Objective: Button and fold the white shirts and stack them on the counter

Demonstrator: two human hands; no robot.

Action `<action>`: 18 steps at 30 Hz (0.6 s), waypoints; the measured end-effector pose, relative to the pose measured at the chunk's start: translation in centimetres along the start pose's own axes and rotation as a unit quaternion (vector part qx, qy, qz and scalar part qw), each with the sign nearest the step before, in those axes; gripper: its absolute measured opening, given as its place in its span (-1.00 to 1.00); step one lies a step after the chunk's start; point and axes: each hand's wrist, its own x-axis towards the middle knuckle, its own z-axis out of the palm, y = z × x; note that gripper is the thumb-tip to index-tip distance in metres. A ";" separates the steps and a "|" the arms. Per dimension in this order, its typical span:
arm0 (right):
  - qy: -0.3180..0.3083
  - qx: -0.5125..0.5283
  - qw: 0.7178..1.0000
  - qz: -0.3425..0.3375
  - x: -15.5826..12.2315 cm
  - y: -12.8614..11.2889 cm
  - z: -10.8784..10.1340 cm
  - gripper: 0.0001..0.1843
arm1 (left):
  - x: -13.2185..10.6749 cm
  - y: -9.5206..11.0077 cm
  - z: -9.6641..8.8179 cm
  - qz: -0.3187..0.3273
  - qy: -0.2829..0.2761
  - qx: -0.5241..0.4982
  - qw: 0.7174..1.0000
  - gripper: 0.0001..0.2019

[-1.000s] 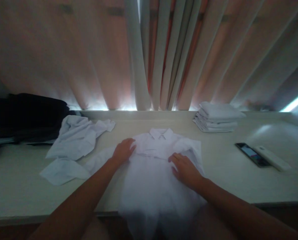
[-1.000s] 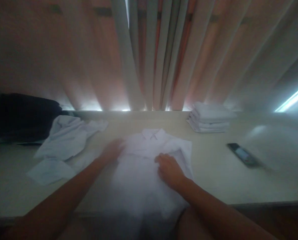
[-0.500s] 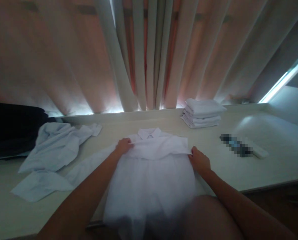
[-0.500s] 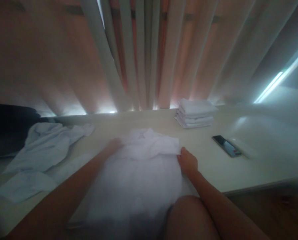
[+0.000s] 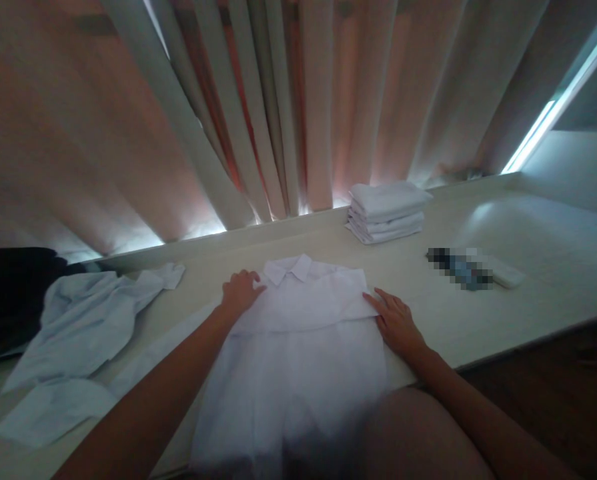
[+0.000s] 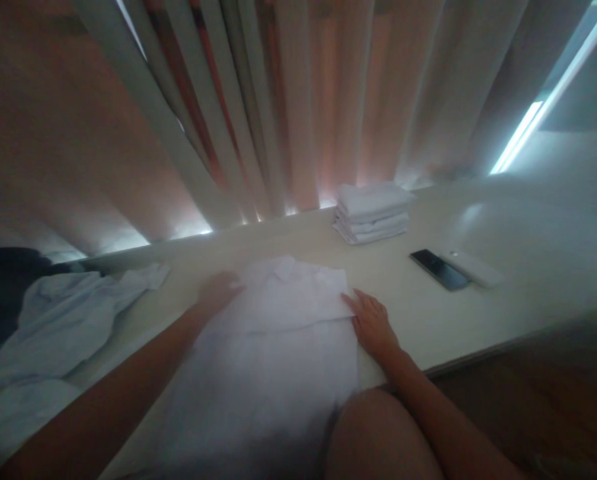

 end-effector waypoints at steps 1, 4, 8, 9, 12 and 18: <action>-0.004 0.009 1.000 -0.007 0.0 0.2 0.3 -0.39 | 0.9 2.3 0.0 0.016 -0.001 -0.007 1.000 -0.65; -0.014 0.036 0.999 -0.018 0.0 0.7 1.1 -0.44 | 3.8 10.2 1.0 0.086 -0.020 -0.037 0.995 -0.66; 0.017 0.063 0.998 0.005 0.2 0.3 0.9 -0.51 | 7.9 19.3 3.0 0.142 -0.056 -0.076 0.985 -0.62; 0.020 0.067 0.998 0.009 0.2 0.2 0.7 -0.53 | 8.9 20.9 3.4 0.148 -0.067 -0.083 0.983 -0.61; 0.021 0.072 0.997 0.018 0.2 -0.1 0.2 -0.54 | 11.5 23.7 4.5 0.159 -0.106 -0.097 0.977 -0.66; 0.032 0.102 0.994 0.025 0.3 0.1 0.3 -0.46 | 14.6 24.8 5.2 0.186 -0.160 -0.130 0.961 -0.74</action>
